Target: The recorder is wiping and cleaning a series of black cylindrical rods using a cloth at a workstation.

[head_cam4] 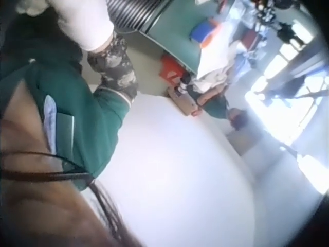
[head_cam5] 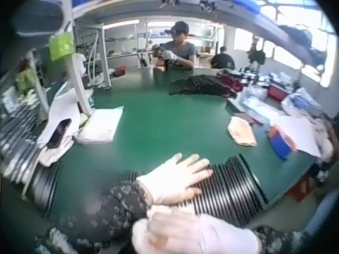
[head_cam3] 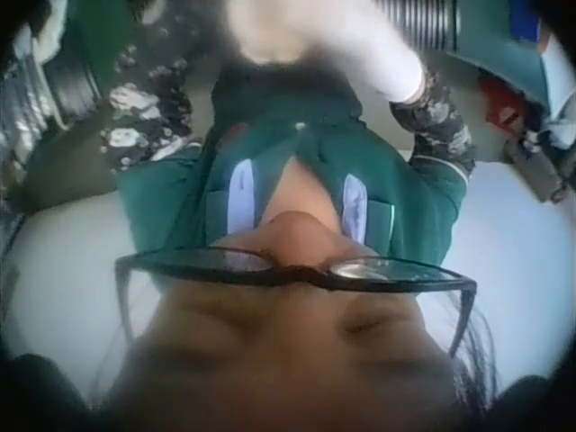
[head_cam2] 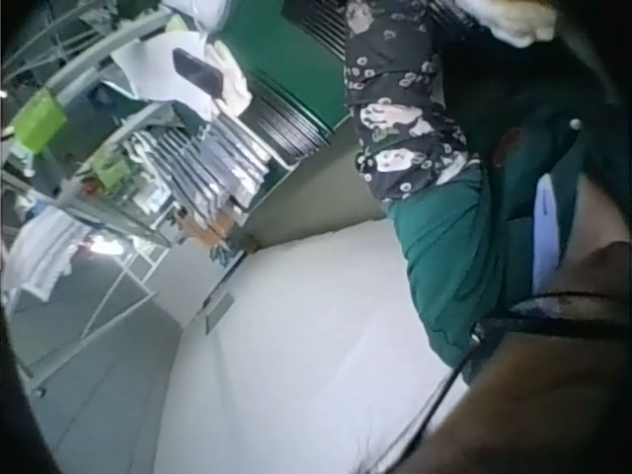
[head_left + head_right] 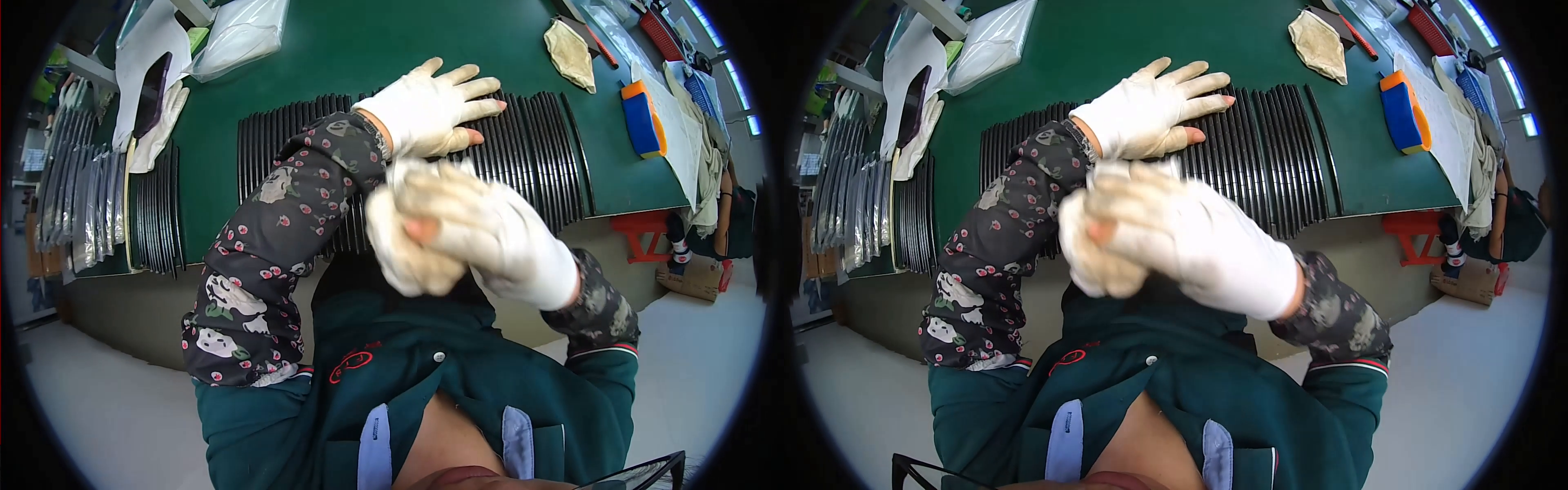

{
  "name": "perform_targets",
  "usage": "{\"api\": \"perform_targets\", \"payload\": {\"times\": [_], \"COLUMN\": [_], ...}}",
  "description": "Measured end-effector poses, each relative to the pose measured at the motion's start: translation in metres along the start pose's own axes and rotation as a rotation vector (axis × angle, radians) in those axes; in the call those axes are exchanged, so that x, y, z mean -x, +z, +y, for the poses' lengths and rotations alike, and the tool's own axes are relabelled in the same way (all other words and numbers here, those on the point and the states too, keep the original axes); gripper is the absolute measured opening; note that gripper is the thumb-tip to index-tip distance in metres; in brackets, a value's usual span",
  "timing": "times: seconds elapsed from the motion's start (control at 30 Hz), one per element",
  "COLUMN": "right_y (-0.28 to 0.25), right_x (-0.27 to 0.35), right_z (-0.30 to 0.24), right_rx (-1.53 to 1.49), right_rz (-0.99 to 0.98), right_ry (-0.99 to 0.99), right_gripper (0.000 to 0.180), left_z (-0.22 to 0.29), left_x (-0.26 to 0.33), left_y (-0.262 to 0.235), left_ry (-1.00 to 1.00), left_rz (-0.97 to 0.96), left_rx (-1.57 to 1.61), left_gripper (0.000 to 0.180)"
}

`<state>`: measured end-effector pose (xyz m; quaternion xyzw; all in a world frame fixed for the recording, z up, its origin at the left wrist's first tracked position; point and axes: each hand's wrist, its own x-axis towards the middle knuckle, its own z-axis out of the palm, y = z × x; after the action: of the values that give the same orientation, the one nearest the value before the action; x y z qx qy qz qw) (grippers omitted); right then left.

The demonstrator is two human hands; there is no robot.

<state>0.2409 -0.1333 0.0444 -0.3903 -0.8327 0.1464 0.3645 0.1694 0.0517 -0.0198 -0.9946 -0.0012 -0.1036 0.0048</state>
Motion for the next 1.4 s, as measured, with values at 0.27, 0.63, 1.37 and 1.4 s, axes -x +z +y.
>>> {"api": "perform_targets", "payload": {"times": [0.27, 0.63, 1.37, 1.4], "right_y": [0.011, -0.014, 0.075, 0.072], "right_x": [0.02, -0.003, -0.004, -0.008], "right_z": [-0.013, 0.015, -0.03, -0.028], "right_rx": [-0.307, -0.183, -0.205, -0.271], "right_rz": [-0.417, 0.172, -0.423, -0.489], "right_ry": [0.116, 0.541, -0.07, 0.078], "right_gripper": [0.043, 0.049, 0.024, 0.023], "left_z": [0.009, -0.043, -0.025, -0.028], "left_x": [-0.005, 0.103, 0.075, 0.074], "left_y": [-0.01, -0.044, -0.025, -0.024], "left_ry": [-0.056, -0.18, -0.207, -0.211], "left_rz": [-0.018, -0.058, -0.064, -0.07], "left_rx": [0.049, -0.065, -0.059, -0.059], "left_gripper": [0.056, 0.066, 0.055, 0.055]}}
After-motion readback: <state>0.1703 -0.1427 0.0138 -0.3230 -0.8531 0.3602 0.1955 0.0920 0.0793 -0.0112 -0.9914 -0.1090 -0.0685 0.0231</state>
